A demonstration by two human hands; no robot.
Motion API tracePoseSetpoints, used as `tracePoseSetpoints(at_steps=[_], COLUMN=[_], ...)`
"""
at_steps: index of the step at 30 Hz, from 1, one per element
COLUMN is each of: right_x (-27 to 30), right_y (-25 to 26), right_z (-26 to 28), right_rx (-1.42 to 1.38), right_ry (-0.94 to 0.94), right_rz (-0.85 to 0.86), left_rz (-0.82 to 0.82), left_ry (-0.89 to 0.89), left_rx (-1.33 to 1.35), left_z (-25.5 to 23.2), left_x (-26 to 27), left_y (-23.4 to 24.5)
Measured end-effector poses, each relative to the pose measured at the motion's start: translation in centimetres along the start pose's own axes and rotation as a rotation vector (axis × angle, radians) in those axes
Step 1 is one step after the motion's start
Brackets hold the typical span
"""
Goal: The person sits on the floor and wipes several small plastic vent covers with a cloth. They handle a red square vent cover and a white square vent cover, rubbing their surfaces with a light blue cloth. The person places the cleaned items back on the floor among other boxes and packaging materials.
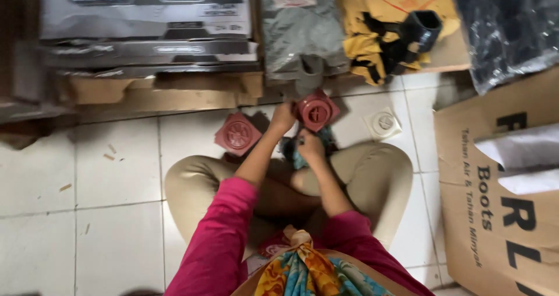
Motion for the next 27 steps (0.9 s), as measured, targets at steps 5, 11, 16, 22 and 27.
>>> tracePoseSetpoints(at_steps=[5,11,16,22,27], right_x=[-0.7,7.8,9.7,9.0,9.5], right_y=[3.6,17.7,13.5,13.4,13.3], right_z=[-3.0,5.2,11.9,13.0,13.0], right_rx=[-0.118,-0.759,-0.381,-0.306,-0.308], right_ry=[-0.038,0.441,0.595,0.722,0.738], right_rz=[-0.101,-0.777,-0.554,-0.565,-0.497], left_rz=[-0.135,-0.049,0.058,0.074,0.045], left_ry=[0.143,0.027,-0.006,-0.075,-0.040], left_rx=[0.350,0.476,0.573,0.435,0.425], left_z=[6.7,6.9,7.0,5.5,6.7], left_x=[6.2,3.8,3.6,4.5,3.3], left_y=[4.1,-0.6,-3.8,-2.6,-3.5])
Point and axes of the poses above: each hand's wrist, its own x-axis away from the middle knuckle, its own y-axis out of the back of the hand, z = x × y, the point moved 9 cm from there along -x, towards the middle knuckle, and after that the axes turned 12 degrees about -x, right-handed, at the moved point
